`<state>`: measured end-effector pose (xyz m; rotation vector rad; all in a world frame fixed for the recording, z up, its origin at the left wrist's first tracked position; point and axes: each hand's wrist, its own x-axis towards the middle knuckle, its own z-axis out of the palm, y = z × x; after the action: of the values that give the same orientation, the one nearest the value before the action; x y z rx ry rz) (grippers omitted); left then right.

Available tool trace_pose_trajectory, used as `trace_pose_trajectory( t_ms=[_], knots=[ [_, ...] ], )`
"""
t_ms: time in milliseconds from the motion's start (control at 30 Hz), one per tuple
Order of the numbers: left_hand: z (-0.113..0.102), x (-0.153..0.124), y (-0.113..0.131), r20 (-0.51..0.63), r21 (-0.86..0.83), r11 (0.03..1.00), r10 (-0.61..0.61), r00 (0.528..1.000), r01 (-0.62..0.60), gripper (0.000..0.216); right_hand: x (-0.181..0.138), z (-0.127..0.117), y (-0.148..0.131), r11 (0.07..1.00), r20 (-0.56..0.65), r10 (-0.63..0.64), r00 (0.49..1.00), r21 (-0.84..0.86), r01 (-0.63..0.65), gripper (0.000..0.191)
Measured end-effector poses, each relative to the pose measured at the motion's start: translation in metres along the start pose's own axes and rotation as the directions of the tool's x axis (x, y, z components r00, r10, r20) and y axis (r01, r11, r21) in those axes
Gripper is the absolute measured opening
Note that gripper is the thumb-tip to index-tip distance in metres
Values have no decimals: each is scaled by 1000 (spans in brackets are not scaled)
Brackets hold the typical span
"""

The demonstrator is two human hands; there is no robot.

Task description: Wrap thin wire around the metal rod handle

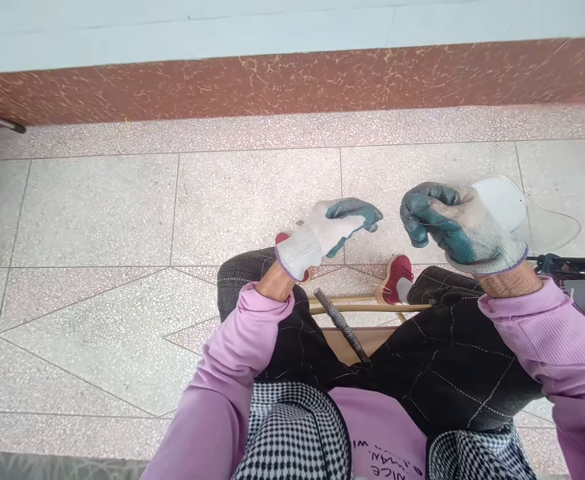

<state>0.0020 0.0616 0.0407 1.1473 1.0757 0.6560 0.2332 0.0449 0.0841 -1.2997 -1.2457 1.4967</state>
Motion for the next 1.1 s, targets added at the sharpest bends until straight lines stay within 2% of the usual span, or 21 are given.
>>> trace_pose_trajectory(
  t_ms=[133, 333, 433, 500, 633, 767, 933, 1100],
  knots=[
    [0, -4, 5, 135, -101, 991, -70, 988, 84, 21, -5, 5, -8, 1000, 1, -3, 1000, -28, 3, 45],
    [-2, -6, 0, 353, -201, 976, -6, 935, 83, 37, -10, 3, -3, 995, -38, -9, 999, -104, 5, 20],
    [-2, -4, -6, 409, -263, 963, 58, 911, 57, 51, -12, 4, -5, 988, -41, -59, 997, -145, 52, 19],
    [-2, -4, -8, 405, -296, 954, 80, 911, 48, 50, -13, 5, -11, 984, -43, -60, 997, -173, 52, 21],
    [-5, -5, -7, 348, -268, 962, 43, 936, 55, 39, -15, 11, -24, 983, -20, -22, 1000, -185, 18, 18],
    [-5, -8, 0, 286, -253, 967, 49, 957, 26, 35, -19, 13, -23, 983, 37, 57, 998, -175, -50, 12],
    [-5, -12, 7, 277, -229, 971, -3, 961, 69, 38, -24, 13, -21, 991, -102, 19, 995, -129, -32, 7],
    [-9, -12, -5, 318, -318, 947, 64, 946, 43, 36, -22, 14, -27, 981, -176, 37, 984, -180, -69, 8]
  ],
)
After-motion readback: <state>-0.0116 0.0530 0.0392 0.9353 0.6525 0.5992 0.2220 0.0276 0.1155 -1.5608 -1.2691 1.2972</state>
